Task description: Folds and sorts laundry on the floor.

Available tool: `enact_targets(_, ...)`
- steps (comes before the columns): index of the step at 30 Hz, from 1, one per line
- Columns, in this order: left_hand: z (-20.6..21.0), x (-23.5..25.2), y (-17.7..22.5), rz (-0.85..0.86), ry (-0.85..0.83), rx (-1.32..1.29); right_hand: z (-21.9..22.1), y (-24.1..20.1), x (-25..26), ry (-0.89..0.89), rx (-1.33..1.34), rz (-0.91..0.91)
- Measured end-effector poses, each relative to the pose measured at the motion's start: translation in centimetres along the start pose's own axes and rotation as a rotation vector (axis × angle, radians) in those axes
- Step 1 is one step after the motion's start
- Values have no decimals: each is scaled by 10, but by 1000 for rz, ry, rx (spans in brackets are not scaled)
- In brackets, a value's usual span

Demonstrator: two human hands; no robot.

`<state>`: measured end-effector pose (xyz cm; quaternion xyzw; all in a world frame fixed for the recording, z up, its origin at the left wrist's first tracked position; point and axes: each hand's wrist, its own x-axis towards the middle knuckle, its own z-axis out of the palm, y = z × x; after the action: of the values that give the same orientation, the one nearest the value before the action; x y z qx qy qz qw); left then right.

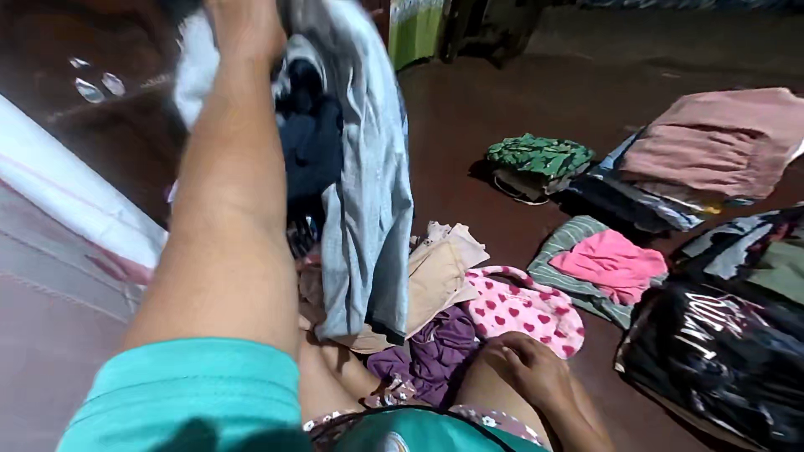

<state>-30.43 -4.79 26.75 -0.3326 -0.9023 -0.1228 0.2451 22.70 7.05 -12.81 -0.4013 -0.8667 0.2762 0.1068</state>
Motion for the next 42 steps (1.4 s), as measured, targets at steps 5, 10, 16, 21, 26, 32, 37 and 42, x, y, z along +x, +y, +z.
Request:
enact_targets(5, 79, -79, -39, -52, -240, -154, -4, 1, -3, 44, 67, -69)
enact_targets(10, 80, -190, -81, -237, -342, -320, -4, 3, 1, -26, 41, -54)
enact_targets(16, 102, -316, -72, -138, -826, -512, -4, -6, -4, -22, -42, -53)
enact_targets(21, 157, -394, 29, 93, -964, -424, -5, -11, -7, -51, -57, -34)
enact_targets(26, 163, -395, 60, 204, -1026, -352, -7, -16, -12, -68, -47, -67)
enact_targets(32, 115, -373, 36, 181, -927, -876, -6, -16, -12, -54, -24, -51)
enact_targets(37, 125, -347, -61, -319, -468, -766, -8, -15, -7, -73, -58, -17)
enact_targets(42, 125, -333, -145, -713, -320, -508, -7, -19, -4, -63, -94, 9)
